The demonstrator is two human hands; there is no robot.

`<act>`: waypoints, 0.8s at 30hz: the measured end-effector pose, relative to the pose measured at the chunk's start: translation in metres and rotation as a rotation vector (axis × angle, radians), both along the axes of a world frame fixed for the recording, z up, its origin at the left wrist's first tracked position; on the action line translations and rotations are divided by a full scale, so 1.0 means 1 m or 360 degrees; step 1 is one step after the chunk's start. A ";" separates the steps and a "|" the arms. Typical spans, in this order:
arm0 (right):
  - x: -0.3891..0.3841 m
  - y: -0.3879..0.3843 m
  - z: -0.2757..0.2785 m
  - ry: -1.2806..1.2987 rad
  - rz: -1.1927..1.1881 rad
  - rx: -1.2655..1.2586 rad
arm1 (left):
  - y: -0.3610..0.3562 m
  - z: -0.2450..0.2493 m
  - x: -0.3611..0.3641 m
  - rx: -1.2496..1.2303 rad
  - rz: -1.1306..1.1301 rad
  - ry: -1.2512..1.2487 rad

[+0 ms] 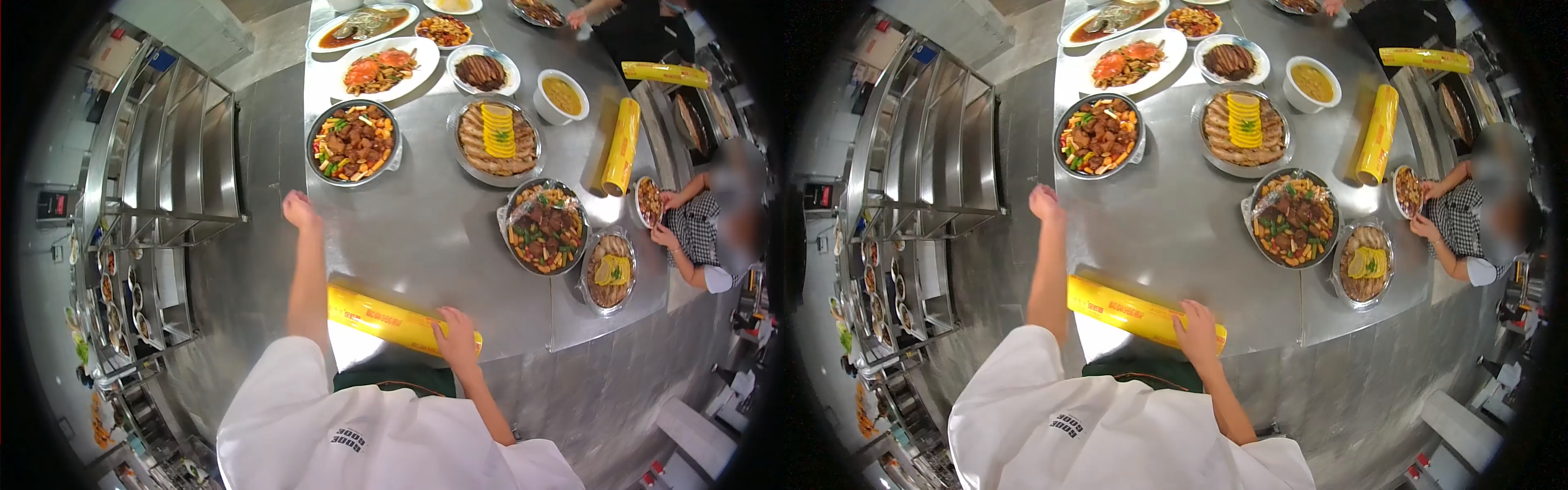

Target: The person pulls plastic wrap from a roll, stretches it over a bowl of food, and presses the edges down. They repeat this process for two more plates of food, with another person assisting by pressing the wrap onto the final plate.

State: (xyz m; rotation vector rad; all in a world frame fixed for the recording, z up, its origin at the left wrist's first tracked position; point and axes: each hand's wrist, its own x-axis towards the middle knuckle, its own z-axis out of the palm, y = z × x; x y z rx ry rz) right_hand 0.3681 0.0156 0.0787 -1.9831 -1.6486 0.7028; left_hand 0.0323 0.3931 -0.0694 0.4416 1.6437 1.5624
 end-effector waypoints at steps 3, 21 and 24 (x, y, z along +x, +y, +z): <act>-0.009 0.065 -0.042 0.0281 -0.0143 -0.0030 | 0.072 0.019 -0.038 -0.0157 -0.0108 0.0167; -0.051 0.382 -0.117 0.1481 -0.1111 -0.0092 | 0.220 0.010 -0.027 -0.0222 -0.1150 0.0177; -0.028 0.354 -0.113 0.1466 -0.1070 -0.0134 | 0.180 0.004 -0.022 -0.0273 -0.1225 0.0128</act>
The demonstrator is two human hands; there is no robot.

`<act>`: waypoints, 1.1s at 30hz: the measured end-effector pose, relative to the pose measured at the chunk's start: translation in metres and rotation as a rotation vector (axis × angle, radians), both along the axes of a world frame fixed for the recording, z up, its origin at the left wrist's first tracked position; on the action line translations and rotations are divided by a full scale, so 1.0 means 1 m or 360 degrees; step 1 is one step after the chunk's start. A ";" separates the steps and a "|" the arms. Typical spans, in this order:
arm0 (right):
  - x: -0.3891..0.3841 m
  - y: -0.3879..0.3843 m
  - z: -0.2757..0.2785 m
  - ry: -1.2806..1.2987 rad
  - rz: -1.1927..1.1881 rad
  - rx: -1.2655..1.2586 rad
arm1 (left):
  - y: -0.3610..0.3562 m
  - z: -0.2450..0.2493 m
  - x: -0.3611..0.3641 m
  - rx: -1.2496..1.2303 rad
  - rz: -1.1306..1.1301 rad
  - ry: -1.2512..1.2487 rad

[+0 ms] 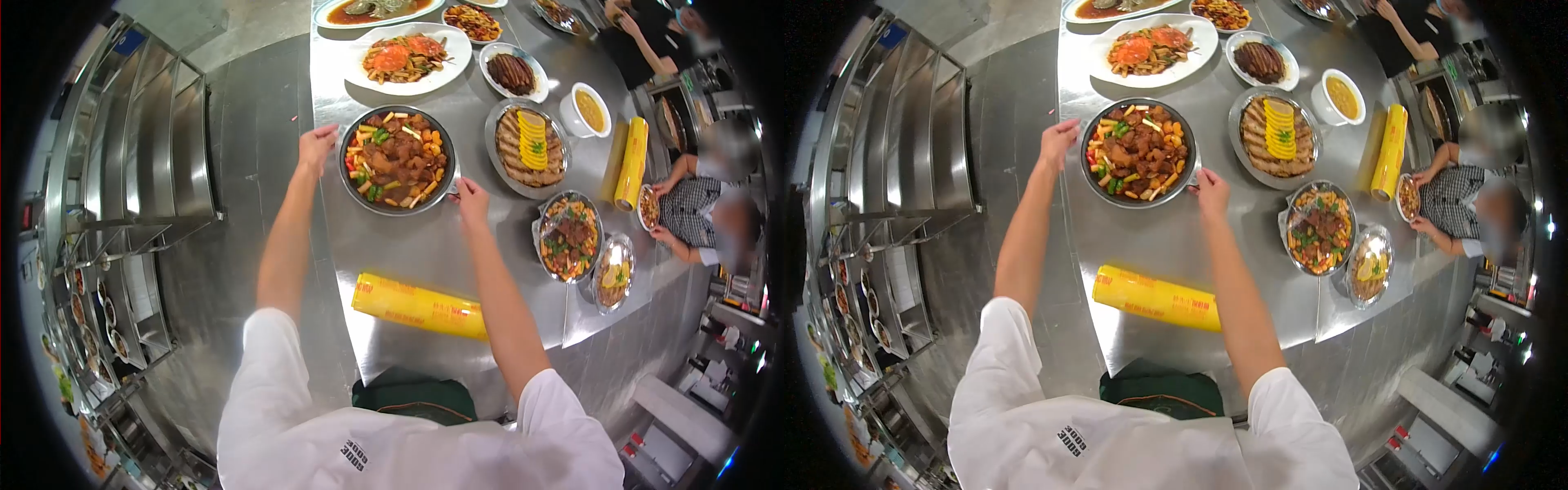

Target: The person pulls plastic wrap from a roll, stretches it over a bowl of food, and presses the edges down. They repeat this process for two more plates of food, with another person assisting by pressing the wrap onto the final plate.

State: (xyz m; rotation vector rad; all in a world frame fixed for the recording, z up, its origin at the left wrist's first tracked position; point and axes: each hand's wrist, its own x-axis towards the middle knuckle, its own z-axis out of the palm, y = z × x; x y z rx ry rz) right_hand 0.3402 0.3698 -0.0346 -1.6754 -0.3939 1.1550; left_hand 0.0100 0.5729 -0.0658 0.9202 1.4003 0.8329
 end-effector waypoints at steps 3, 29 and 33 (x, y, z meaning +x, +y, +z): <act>0.031 -0.037 -0.009 0.0018 -0.0009 0.0061 | -0.057 0.006 0.022 0.0000 0.0061 -0.0012; -0.021 -0.435 0.102 -0.2145 0.1605 0.0097 | -0.299 0.006 0.109 0.0047 0.0329 -0.0338; -0.008 -0.453 0.100 -0.2139 0.1766 0.0231 | -0.330 0.013 0.116 0.0052 0.0493 -0.0385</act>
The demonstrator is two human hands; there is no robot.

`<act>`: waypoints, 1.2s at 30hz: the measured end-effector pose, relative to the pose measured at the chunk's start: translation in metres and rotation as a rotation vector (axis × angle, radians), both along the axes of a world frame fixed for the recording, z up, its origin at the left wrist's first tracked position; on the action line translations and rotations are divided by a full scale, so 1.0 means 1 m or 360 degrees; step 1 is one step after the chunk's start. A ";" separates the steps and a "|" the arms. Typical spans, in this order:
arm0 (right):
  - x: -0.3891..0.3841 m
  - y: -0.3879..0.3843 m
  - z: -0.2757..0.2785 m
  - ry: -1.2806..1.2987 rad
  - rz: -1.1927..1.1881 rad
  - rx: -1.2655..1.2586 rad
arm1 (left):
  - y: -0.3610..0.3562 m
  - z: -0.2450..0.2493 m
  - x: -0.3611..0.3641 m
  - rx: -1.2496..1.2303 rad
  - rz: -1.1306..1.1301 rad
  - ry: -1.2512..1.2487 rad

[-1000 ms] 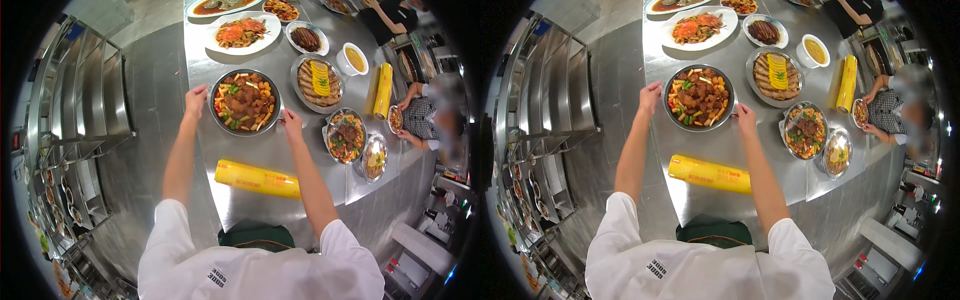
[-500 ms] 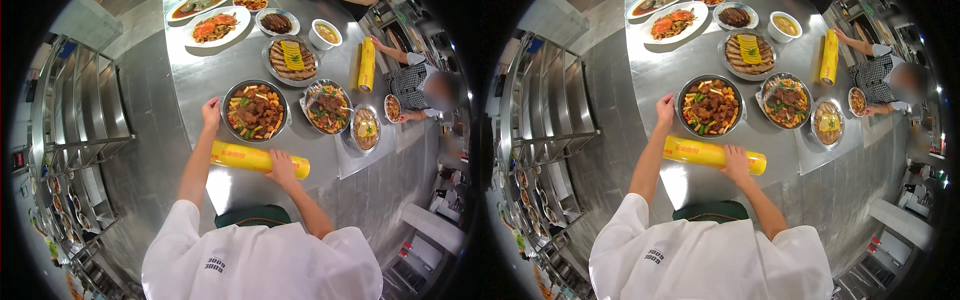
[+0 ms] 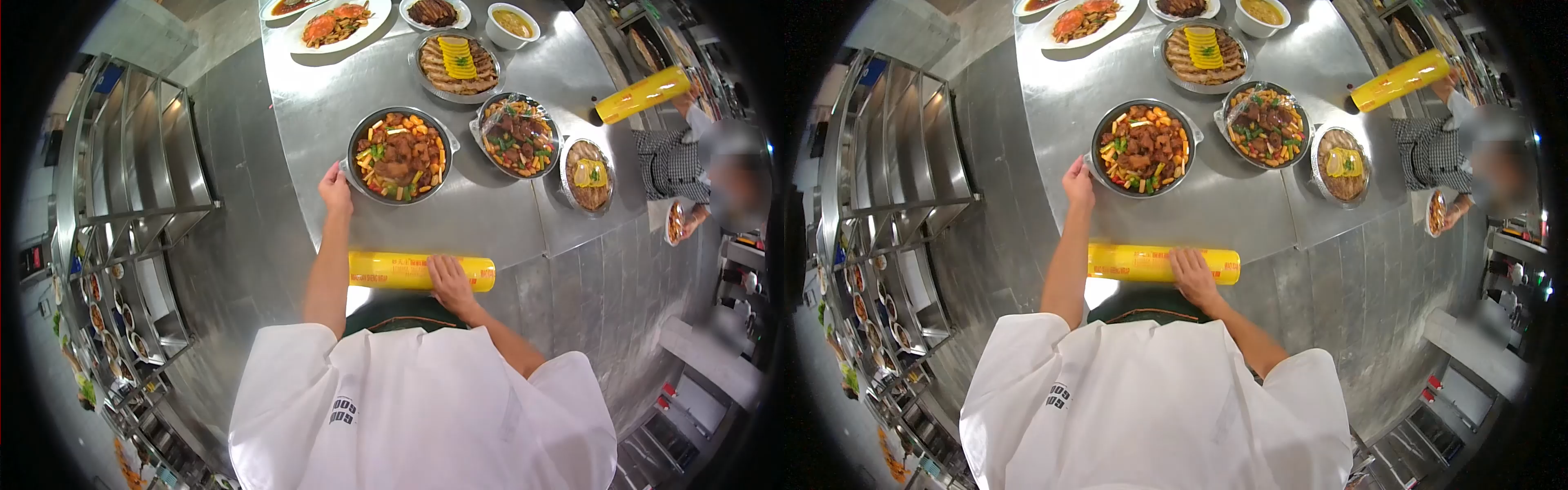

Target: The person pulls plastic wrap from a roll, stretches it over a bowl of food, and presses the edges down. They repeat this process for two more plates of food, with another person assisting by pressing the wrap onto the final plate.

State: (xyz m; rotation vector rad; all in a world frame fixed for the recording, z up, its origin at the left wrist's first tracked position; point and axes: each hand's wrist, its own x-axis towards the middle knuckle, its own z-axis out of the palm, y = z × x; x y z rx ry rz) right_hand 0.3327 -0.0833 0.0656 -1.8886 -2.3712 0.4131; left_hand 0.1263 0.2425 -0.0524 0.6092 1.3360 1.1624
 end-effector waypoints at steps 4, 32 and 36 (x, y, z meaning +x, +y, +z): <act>0.004 -0.003 -0.001 0.0054 0.0046 -0.0009 | -0.043 0.001 0.006 -0.0068 0.0192 0.0235; 0.075 -0.008 -0.009 -0.0050 0.0792 0.0307 | -0.200 0.001 -0.030 -0.0128 0.0482 0.0379; 0.081 -0.010 0.002 0.0126 0.0622 0.0244 | -0.205 0.035 -0.046 -0.0088 0.0231 0.0615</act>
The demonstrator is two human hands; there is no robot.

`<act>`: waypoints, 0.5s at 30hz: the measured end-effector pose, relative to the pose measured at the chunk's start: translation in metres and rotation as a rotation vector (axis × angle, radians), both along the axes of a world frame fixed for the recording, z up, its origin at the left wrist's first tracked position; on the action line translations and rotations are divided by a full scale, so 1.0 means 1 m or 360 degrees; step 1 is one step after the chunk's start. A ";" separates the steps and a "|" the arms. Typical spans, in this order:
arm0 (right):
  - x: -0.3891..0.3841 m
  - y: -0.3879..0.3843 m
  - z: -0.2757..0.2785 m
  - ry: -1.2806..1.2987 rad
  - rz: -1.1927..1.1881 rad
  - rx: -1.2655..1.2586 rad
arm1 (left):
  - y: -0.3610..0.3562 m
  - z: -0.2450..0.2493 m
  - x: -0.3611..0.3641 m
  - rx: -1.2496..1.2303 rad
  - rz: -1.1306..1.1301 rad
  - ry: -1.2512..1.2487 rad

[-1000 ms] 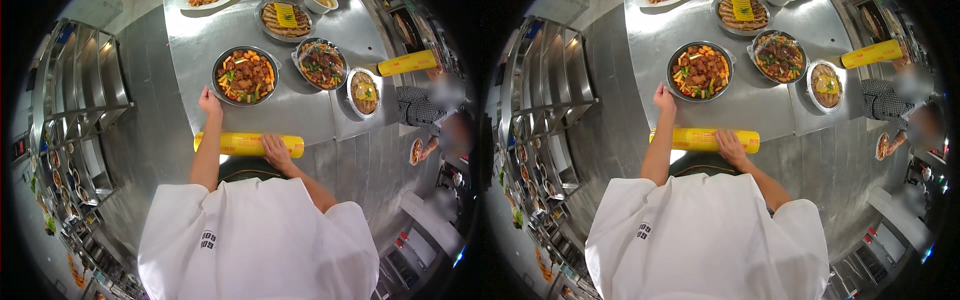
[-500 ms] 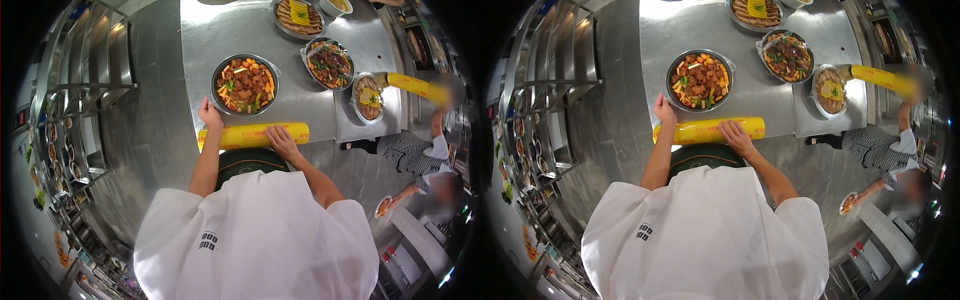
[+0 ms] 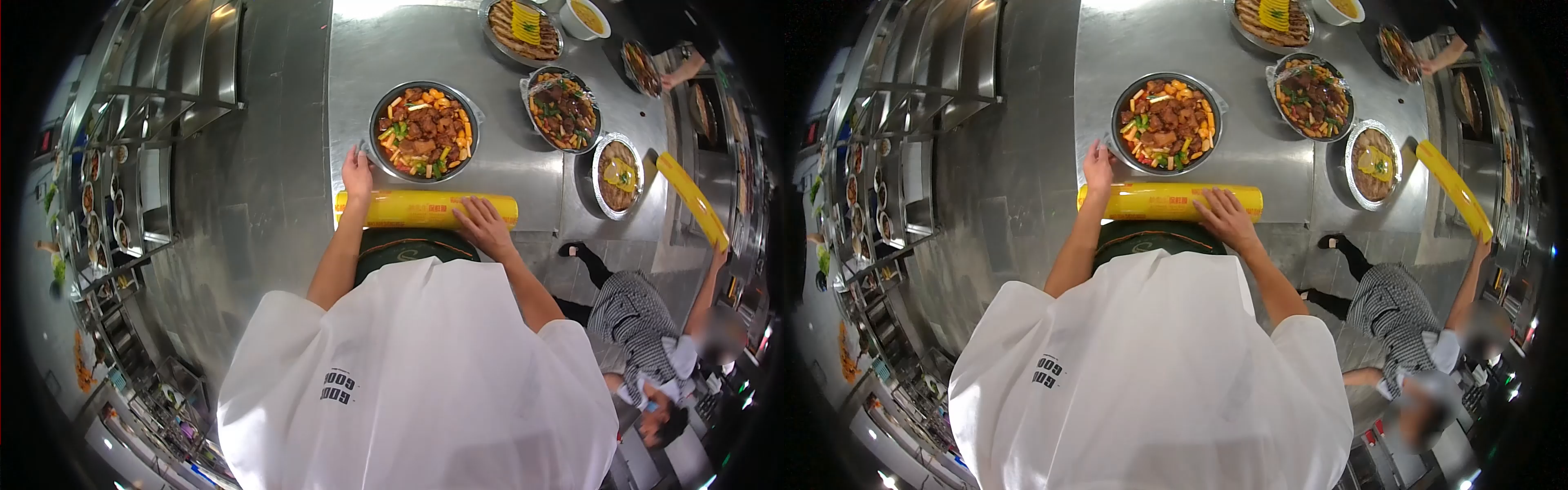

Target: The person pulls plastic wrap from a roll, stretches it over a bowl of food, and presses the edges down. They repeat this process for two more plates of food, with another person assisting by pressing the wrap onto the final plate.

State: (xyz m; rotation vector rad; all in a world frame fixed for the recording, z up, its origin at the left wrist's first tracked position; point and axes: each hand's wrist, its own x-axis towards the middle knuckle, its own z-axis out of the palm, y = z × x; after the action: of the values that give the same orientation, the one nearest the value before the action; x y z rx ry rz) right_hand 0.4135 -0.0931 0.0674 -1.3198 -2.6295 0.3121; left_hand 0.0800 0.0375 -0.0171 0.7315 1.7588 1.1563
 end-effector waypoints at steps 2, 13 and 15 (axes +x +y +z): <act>0.005 -0.003 -0.003 -0.0006 -0.0079 -0.0009 | -0.011 0.045 -0.015 0.0010 -0.0448 0.0587; 0.016 -0.008 0.008 0.0105 -0.0138 0.0077 | -0.098 0.063 -0.052 0.0999 -0.1654 0.1286; 0.009 -0.006 0.009 0.0212 -0.0223 0.0083 | -0.102 0.048 -0.049 0.1161 -0.1607 0.1225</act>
State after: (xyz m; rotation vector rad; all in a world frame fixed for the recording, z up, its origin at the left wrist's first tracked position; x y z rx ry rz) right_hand 0.4221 -0.0990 0.0760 -1.4057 -2.4063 0.2977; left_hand 0.0309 -0.0643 0.0310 2.3990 1.0953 0.7716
